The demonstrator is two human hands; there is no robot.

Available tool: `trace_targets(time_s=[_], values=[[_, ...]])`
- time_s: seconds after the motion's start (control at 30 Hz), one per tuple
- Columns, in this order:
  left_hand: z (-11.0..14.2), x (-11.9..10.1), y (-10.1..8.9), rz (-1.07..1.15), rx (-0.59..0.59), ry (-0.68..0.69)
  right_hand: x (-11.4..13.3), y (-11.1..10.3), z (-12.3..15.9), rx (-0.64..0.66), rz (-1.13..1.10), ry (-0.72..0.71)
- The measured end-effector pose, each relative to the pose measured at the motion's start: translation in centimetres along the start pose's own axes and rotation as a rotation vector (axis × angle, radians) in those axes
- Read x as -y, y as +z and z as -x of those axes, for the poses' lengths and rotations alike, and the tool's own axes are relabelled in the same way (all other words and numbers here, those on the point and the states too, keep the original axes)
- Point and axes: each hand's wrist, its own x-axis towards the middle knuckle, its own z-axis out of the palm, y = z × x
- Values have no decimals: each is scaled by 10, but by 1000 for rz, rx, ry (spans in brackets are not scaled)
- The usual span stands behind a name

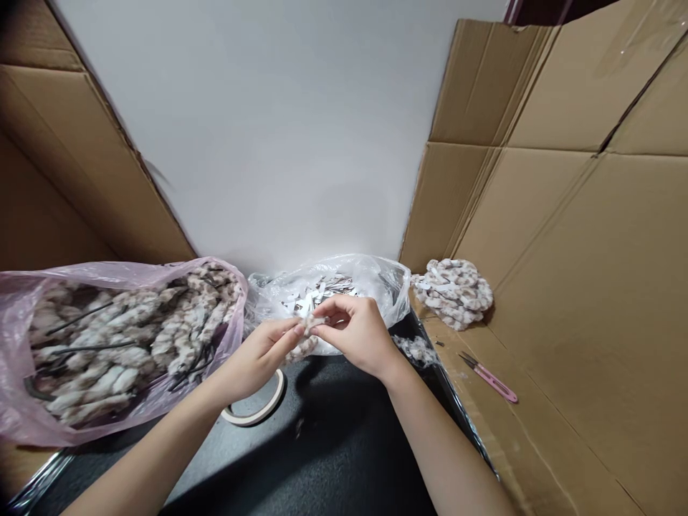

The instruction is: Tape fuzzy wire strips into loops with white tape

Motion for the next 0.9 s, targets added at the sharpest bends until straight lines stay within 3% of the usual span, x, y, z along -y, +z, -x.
trace_targets(time_s=[0.27,0.4,0.67,0.9], values=[[2,-6,-3,-12,80,7,-3,3,-1,52,-104,38],[3,-8,-5,-60,89,-22,-2,7,1,48,-39,24],[2,-3,4,50,47,-38,2,17,9,-13,303,-197],[-6,8,5,232,-25,-8,10,4,6,28,190,-157]])
